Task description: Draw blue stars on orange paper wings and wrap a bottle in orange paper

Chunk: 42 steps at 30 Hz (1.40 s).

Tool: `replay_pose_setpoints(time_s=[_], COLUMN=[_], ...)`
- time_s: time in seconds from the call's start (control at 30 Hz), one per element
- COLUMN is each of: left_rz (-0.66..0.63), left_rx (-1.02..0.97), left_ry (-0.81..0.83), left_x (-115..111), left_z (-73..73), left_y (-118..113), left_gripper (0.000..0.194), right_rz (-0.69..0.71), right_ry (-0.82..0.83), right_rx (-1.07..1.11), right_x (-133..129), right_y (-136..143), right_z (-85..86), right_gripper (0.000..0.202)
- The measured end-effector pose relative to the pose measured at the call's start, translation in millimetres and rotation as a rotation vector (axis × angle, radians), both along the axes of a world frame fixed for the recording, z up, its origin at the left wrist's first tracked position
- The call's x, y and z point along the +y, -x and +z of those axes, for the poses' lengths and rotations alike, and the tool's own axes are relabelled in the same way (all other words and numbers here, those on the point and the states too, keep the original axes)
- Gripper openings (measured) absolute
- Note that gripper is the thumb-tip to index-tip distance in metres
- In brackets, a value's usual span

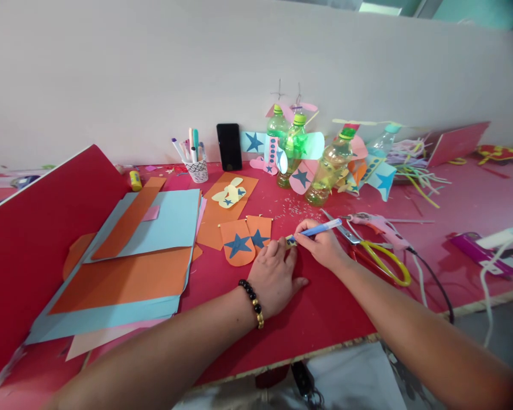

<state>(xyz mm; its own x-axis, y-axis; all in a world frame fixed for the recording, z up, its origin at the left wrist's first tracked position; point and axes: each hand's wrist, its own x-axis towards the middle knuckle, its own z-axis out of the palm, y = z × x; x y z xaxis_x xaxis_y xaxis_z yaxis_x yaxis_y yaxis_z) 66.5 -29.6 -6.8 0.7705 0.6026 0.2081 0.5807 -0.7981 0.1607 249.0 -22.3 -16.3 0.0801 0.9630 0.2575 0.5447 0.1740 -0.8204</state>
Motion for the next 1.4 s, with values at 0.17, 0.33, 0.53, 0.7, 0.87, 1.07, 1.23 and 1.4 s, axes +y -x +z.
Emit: replay_pose_setpoints(time_s=[0.17, 0.33, 0.53, 0.7, 0.87, 1.07, 1.23, 1.4], left_rz=[-0.001, 0.003, 0.016, 0.022, 0.016, 0.015, 0.014, 0.015], left_rx=[-0.002, 0.013, 0.004, -0.005, -0.007, -0.003, 0.008, 0.001], left_ry=[-0.004, 0.009, 0.01, 0.009, -0.006, 0.006, 0.015, 0.008], left_x=[-0.2, -0.3, -0.4, -0.3, -0.3, -0.4, -0.2, -0.7], left_z=[-1.2, 1.9, 1.1, -2.2, -3.0, -1.9, -1.0, -1.2], left_y=[0.0, -0.2, -0.7, -0.6, -0.3, -0.2, -0.3, -0.3], left_gripper=[0.066, 0.063, 0.063, 0.061, 0.063, 0.061, 0.062, 0.062], right_rz=[0.039, 0.021, 0.02, 0.033, 0.051, 0.027, 0.053, 0.051], right_ry=[0.026, -0.003, 0.025, 0.009, 0.024, -0.008, 0.018, 0.041], right_rx=[0.016, 0.004, 0.009, 0.019, 0.017, -0.002, 0.015, 0.015], right_x=[-0.2, -1.1, -0.4, 0.3, -1.4, -0.3, -1.0, -2.2], right_y=[-0.5, -0.3, -1.3, 0.3, 0.7, -0.5, 0.9, 0.1], right_z=[-0.2, 0.1, -1.8, 0.7, 3.3, 0.9, 3.1, 3.5], right_gripper=[0.011, 0.008, 0.011, 0.008, 0.012, 0.009, 0.011, 0.013])
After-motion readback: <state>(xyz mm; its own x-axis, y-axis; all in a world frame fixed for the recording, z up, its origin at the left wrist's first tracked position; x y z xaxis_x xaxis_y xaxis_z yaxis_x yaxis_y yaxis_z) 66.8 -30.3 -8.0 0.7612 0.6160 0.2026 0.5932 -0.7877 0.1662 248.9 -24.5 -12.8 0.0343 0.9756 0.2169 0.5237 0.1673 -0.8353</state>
